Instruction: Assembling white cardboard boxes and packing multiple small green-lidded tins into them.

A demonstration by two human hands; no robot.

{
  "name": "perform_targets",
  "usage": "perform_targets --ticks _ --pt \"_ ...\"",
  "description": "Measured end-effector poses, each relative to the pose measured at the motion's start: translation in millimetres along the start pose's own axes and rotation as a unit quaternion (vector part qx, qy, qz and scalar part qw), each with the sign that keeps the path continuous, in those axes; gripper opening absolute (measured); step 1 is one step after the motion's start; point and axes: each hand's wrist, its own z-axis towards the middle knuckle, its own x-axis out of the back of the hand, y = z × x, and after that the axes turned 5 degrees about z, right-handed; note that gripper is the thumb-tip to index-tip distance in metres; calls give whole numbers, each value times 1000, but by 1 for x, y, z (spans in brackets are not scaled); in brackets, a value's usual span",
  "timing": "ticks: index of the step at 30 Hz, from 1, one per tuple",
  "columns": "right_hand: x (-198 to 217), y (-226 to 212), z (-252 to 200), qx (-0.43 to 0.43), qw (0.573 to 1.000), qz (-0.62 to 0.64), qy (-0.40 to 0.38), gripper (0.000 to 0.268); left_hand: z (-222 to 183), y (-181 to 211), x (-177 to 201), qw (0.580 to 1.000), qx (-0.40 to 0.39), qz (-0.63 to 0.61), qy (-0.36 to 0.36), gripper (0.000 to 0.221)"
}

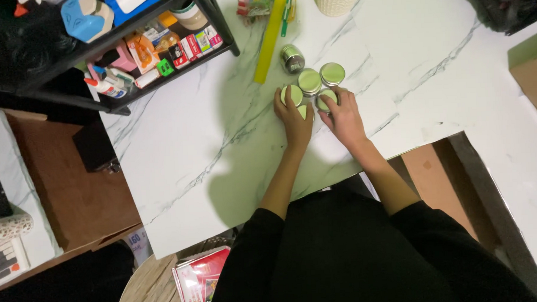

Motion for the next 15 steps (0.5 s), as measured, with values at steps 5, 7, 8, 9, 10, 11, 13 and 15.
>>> perform_targets --ticks 5,7,8,9,10,11,13,15 --pt "8 10 1 -11 1000 -14 10 53 5 8 -12 1000 -4 10 1 77" --pt "11 13 2 -14 1000 -14 15 53 7 11 -16 1000 -5 15 1 77" --pt "12 15 3 -16 1000 -16 17 52 8 12 -18 1000 -4 12 3 77" --pt "14 16 3 -19 1000 -17 19 52 8 13 -20 1000 -3 10 4 77" --pt "14 17 4 -19 999 -17 20 52 10 14 -21 1000 -4 10 4 77" --pt "15 19 4 -19 999 -14 22 52 11 15 -23 1000 -6 8 7 77" --pt "15 22 5 -19 999 -10 24 52 12 16 -28 1000 -8 6 10 77" --pt "16 25 6 -17 999 -19 26 52 13 19 -32 1000 -12 6 17 76"
